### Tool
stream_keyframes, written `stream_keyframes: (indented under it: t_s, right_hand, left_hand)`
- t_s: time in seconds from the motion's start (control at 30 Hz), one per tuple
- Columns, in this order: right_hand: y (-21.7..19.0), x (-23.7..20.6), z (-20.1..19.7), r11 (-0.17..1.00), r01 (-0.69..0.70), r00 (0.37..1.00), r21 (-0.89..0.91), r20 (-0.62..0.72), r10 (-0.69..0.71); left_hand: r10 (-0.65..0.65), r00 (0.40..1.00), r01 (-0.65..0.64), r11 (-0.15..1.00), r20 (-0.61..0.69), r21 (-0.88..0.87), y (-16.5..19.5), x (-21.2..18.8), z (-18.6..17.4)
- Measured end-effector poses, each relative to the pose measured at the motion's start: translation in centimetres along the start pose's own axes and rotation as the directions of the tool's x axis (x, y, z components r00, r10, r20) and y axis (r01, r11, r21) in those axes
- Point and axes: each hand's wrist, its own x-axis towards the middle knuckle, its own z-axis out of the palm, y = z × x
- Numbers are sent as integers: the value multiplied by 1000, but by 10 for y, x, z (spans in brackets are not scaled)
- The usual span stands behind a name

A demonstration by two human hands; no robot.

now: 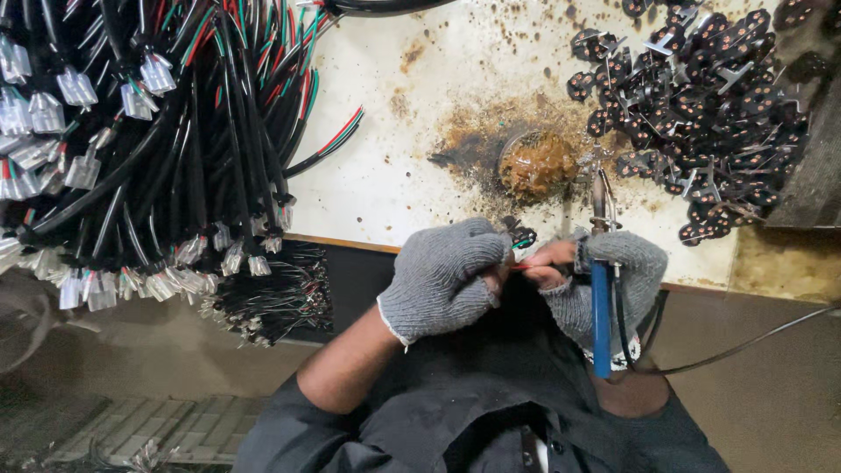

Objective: The person solders the ends of red and green wires at a cluttered workbench, holding a soldering iron in one hand and solder wire in the other, dipping wires into a flux container and twisting wire ends together, repeating the process on successive wire pairs.

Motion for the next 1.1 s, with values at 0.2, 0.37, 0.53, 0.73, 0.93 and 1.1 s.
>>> stream_keyframes:
  t_s: [0.2,0.37,0.53,0.73,0.93,1.1]
  right_hand:
    - [-7,0,9,825,136,986,548,-158,-58]
    - [0,-8,7,914,145,987,378,-122,-106]
    - [-3,-9,11,915,112,991,388,-108,-76]
    - [-8,4,4,975,185,955,122,-255,-150]
    - [-1,11,2,982,187,960,-19,-210,-186]
    - [-2,14,-6,961,224,973,159,-100,-210]
  left_hand:
    - [40,995,-47,996,-97,-75,-3,-3,1]
    - [152,971,-136,986,-182,97,-12,-6,11]
    - [249,951,-199,946,-183,257,-12,-8,13]
    - [61,897,62,964,-439,259,-7,19,-13]
    - [-75,917,133,983,-391,123,-13,44,-24]
    - [-35,899,142,966,-437,215,-8,46,-18]
